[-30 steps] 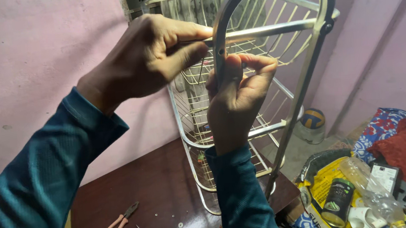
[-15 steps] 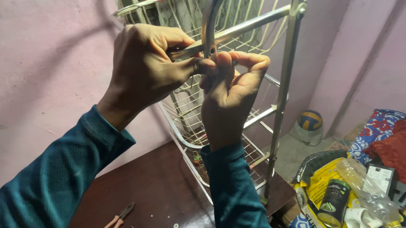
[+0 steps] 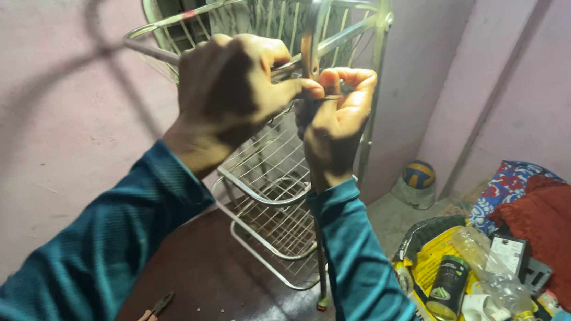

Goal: The person assembles a metal wire rack by inserting and tightening screws and washers at multiple joints using a screwdriver and pliers. The rack is rotated and repositioned on a wooden table to access different connection points.

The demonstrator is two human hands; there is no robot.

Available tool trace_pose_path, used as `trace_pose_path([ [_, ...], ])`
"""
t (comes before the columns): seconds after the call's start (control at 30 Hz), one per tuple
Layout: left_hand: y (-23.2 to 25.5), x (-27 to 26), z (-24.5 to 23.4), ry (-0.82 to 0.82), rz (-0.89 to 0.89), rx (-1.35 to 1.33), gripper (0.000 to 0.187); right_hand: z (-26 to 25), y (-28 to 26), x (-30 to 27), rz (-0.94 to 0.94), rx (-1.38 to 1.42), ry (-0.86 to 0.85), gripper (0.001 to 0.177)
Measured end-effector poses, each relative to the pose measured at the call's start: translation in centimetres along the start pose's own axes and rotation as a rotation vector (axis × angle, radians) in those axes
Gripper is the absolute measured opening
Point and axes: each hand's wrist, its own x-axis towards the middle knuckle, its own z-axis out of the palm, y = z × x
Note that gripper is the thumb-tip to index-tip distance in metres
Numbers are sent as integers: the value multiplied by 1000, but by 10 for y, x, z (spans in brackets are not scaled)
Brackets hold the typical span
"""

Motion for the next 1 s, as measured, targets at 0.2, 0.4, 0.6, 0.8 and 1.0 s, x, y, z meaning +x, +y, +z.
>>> trace_pose_path([
  [0.2, 11, 6, 25, 80, 49, 43, 38, -32, 13, 32, 148, 23, -58, 27],
  [0.4, 12, 4, 29, 48, -32, 22, 27, -58, 19, 42, 163, 136, -7, 28],
  [0.6, 22, 15, 37, 0, -111, 54, 36, -70, -4, 44, 122, 184, -100, 28],
  [0.8, 28, 18, 45, 0, -187, 22, 24, -61, -15, 52, 99, 117, -3, 22],
  [1.0, 25, 27, 47, -66, -212, 29, 23, -65, -5, 60, 61, 96, -17, 22],
])
